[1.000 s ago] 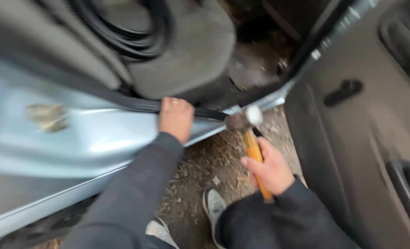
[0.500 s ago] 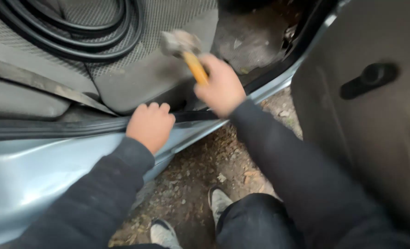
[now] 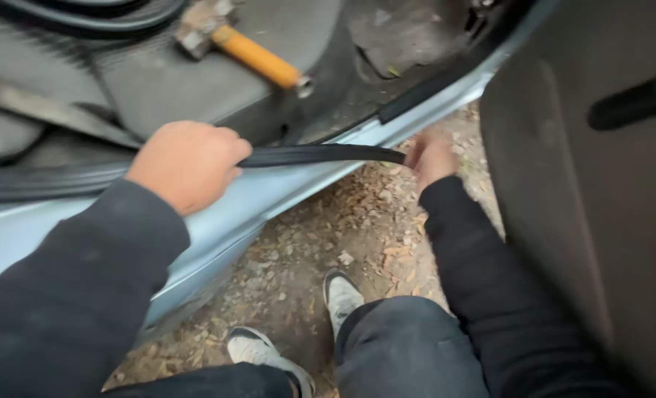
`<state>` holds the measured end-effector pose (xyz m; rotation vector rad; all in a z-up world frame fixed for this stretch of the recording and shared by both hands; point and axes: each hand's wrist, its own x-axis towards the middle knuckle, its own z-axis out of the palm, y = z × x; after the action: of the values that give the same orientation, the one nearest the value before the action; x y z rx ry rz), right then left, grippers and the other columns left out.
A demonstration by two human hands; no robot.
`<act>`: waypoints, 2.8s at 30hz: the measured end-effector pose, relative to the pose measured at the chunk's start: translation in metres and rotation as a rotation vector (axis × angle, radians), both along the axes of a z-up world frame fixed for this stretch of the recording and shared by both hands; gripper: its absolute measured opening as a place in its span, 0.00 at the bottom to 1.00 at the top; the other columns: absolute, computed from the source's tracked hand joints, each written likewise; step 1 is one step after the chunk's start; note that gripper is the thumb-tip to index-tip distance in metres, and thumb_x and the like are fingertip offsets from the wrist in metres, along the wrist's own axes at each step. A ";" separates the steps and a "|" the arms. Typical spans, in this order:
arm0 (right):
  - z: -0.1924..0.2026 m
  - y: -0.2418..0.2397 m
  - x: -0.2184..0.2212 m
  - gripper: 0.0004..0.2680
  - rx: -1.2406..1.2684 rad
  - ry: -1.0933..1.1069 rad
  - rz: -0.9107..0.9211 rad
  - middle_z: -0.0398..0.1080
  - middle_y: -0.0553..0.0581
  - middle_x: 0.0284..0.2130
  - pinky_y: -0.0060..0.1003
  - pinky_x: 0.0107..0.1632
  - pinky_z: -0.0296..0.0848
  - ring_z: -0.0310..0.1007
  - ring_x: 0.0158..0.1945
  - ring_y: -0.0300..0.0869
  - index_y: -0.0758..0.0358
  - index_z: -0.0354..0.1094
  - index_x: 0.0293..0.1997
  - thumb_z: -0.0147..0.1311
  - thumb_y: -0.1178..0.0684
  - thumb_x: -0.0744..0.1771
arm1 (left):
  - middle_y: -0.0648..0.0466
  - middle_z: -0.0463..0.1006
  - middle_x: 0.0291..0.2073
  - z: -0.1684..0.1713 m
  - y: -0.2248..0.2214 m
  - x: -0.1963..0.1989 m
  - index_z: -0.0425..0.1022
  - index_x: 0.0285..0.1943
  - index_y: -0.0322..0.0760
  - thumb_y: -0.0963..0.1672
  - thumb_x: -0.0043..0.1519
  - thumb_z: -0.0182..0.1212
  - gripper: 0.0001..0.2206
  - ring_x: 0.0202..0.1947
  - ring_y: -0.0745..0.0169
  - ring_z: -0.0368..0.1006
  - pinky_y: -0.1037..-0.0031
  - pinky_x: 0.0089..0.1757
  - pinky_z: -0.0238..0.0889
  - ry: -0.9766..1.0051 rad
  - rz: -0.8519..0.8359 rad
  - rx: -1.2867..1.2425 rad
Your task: Replacing the rubber door seal on a vehicle using a hammer to tap it into place.
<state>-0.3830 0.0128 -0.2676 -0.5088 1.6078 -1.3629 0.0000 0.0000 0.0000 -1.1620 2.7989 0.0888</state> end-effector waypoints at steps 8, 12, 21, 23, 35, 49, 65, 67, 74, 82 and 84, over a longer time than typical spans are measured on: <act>-0.054 0.010 0.026 0.11 0.156 -0.758 -0.197 0.69 0.66 0.43 0.43 0.48 0.80 0.77 0.43 0.50 0.67 0.64 0.52 0.50 0.50 0.69 | 0.50 0.80 0.33 0.008 0.004 -0.008 0.79 0.36 0.39 0.46 0.56 0.63 0.07 0.37 0.41 0.76 0.52 0.39 0.68 -0.060 0.106 0.071; -0.200 -0.012 -0.021 0.07 -0.142 -0.772 -0.058 0.70 0.59 0.30 0.32 0.21 0.69 0.70 0.25 0.42 0.65 0.68 0.42 0.61 0.53 0.70 | 0.47 0.80 0.30 0.011 0.001 -0.012 0.80 0.35 0.40 0.46 0.58 0.62 0.06 0.37 0.41 0.76 0.52 0.41 0.68 -0.129 0.106 0.088; -0.002 -0.018 0.017 0.09 -0.021 -0.349 -0.288 0.70 0.55 0.29 0.29 0.22 0.70 0.69 0.24 0.38 0.64 0.65 0.36 0.65 0.53 0.67 | 0.49 0.80 0.30 0.001 0.005 -0.010 0.79 0.33 0.39 0.41 0.55 0.57 0.05 0.37 0.44 0.78 0.55 0.39 0.70 -0.115 0.035 -0.035; -0.015 -0.026 0.009 0.11 -0.013 -0.367 -0.272 0.69 0.55 0.31 0.30 0.25 0.71 0.68 0.26 0.39 0.64 0.66 0.38 0.66 0.52 0.68 | 0.48 0.80 0.30 0.002 0.005 -0.011 0.79 0.34 0.39 0.41 0.56 0.56 0.05 0.37 0.44 0.78 0.55 0.39 0.70 -0.129 0.049 -0.039; 0.030 -0.008 0.023 0.07 -0.300 -0.434 -0.094 0.74 0.56 0.39 0.37 0.43 0.81 0.77 0.38 0.42 0.65 0.65 0.49 0.57 0.55 0.70 | 0.47 0.81 0.31 -0.002 0.002 -0.013 0.80 0.37 0.38 0.40 0.57 0.56 0.06 0.37 0.42 0.78 0.54 0.39 0.71 -0.193 0.057 -0.044; 0.173 -0.087 0.080 0.06 -0.491 0.388 0.003 0.73 0.61 0.33 0.35 0.32 0.77 0.74 0.31 0.44 0.70 0.68 0.41 0.60 0.57 0.69 | 0.45 0.80 0.30 0.001 0.001 -0.013 0.81 0.35 0.39 0.41 0.57 0.57 0.06 0.36 0.40 0.77 0.53 0.40 0.70 -0.123 0.149 0.021; 0.034 -0.149 0.014 0.15 0.163 1.107 0.479 0.77 0.74 0.39 0.46 0.46 0.76 0.79 0.41 0.59 0.76 0.71 0.43 0.69 0.53 0.62 | 0.42 0.79 0.27 -0.003 -0.001 -0.006 0.82 0.30 0.39 0.41 0.53 0.58 0.06 0.34 0.37 0.77 0.51 0.38 0.69 0.033 0.145 0.007; 0.033 -0.143 0.016 0.17 -0.032 1.232 0.363 0.75 0.75 0.39 0.48 0.48 0.74 0.76 0.45 0.64 0.76 0.71 0.43 0.73 0.55 0.59 | 0.42 0.79 0.26 -0.001 -0.002 -0.008 0.82 0.30 0.38 0.41 0.54 0.59 0.06 0.33 0.37 0.76 0.51 0.38 0.69 0.030 0.144 0.010; 0.040 -0.141 0.019 0.22 -0.017 1.117 0.235 0.73 0.74 0.44 0.50 0.52 0.72 0.72 0.51 0.64 0.74 0.66 0.51 0.72 0.48 0.61 | 0.43 0.79 0.26 -0.002 -0.005 -0.005 0.81 0.28 0.39 0.42 0.52 0.62 0.04 0.33 0.37 0.76 0.49 0.38 0.68 0.118 0.172 0.049; 0.231 -0.100 0.157 0.05 -0.927 0.917 0.177 0.76 0.58 0.37 0.42 0.45 0.74 0.75 0.39 0.49 0.61 0.72 0.46 0.61 0.53 0.72 | 0.42 0.79 0.26 -0.012 -0.007 -0.003 0.82 0.28 0.39 0.42 0.53 0.61 0.05 0.34 0.37 0.76 0.50 0.38 0.68 0.114 0.207 0.063; 0.276 -0.086 0.195 0.16 -0.592 1.341 0.777 0.74 0.65 0.31 0.47 0.38 0.72 0.75 0.34 0.54 0.68 0.71 0.41 0.67 0.45 0.62 | 0.42 0.79 0.26 -0.014 -0.005 0.000 0.83 0.30 0.40 0.41 0.52 0.63 0.04 0.34 0.37 0.76 0.50 0.38 0.68 0.106 0.168 0.009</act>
<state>-0.1882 -0.0734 0.0086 -2.4807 1.5223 -0.7936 -0.0003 -0.0055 -0.0137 -1.4291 2.7808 0.1820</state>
